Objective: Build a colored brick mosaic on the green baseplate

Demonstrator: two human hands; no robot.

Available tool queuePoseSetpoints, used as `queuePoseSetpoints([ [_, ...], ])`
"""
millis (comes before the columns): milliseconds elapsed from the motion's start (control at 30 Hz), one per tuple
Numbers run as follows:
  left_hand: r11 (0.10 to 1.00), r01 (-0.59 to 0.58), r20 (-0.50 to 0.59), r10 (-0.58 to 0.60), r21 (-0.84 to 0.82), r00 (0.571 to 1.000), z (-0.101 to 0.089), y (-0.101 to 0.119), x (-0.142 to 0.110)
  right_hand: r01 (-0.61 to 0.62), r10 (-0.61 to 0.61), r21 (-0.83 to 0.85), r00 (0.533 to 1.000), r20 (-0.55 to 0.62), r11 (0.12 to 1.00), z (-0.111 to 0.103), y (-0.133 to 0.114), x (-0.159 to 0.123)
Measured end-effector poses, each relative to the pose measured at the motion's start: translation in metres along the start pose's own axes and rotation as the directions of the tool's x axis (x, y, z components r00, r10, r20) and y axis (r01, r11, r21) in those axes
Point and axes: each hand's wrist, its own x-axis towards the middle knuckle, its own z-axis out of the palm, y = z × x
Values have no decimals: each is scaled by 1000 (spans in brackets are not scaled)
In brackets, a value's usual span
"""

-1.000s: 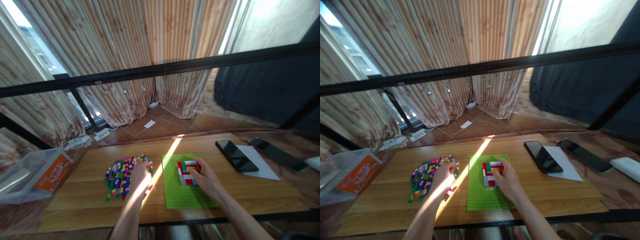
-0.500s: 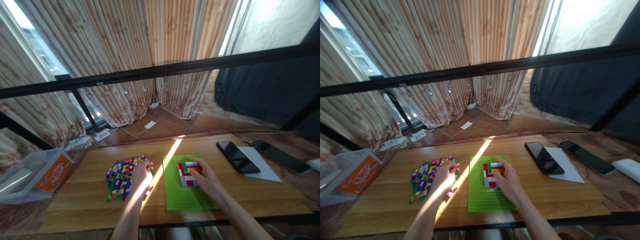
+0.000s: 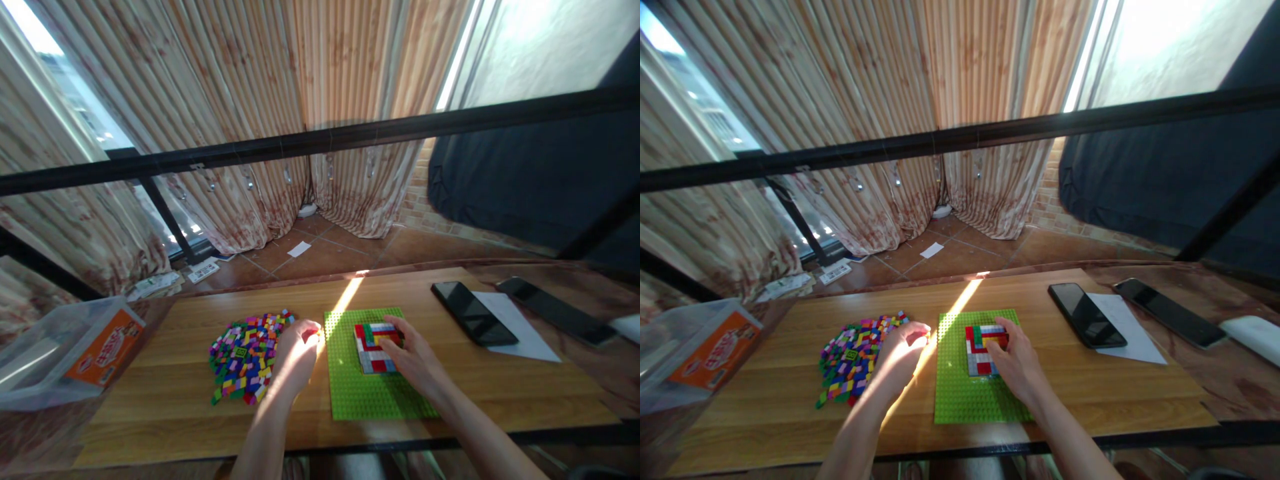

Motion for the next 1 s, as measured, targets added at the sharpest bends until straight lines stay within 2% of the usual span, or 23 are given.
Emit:
queuePoseSetpoints([
  [133,997,-45,60,49,-68,997,8,-6,2,-29,28,29,999,42,999,-1,-1,0],
  [300,992,-115,104,119,-42,987,15,3,-2,-27,26,20,999,43,999,0,2,1],
  [467,988,-128,102,136,-83,985,21,14,-11,-5,4,6,999,38,1000,0,4,1],
  [667,968,-139,105,164,-209,981,35,17,-17,27,-27,-55,1000,-2,998,-2,-3,-3],
  [833,971,-166,71,181,-171,981,46,22,-21,-36,35,90,999,20,995,-4,-3,1],
  [1000,970,-231,69,236,-77,969,58,20,-21,-55,53,117,998,16,992,-5,2,5],
])
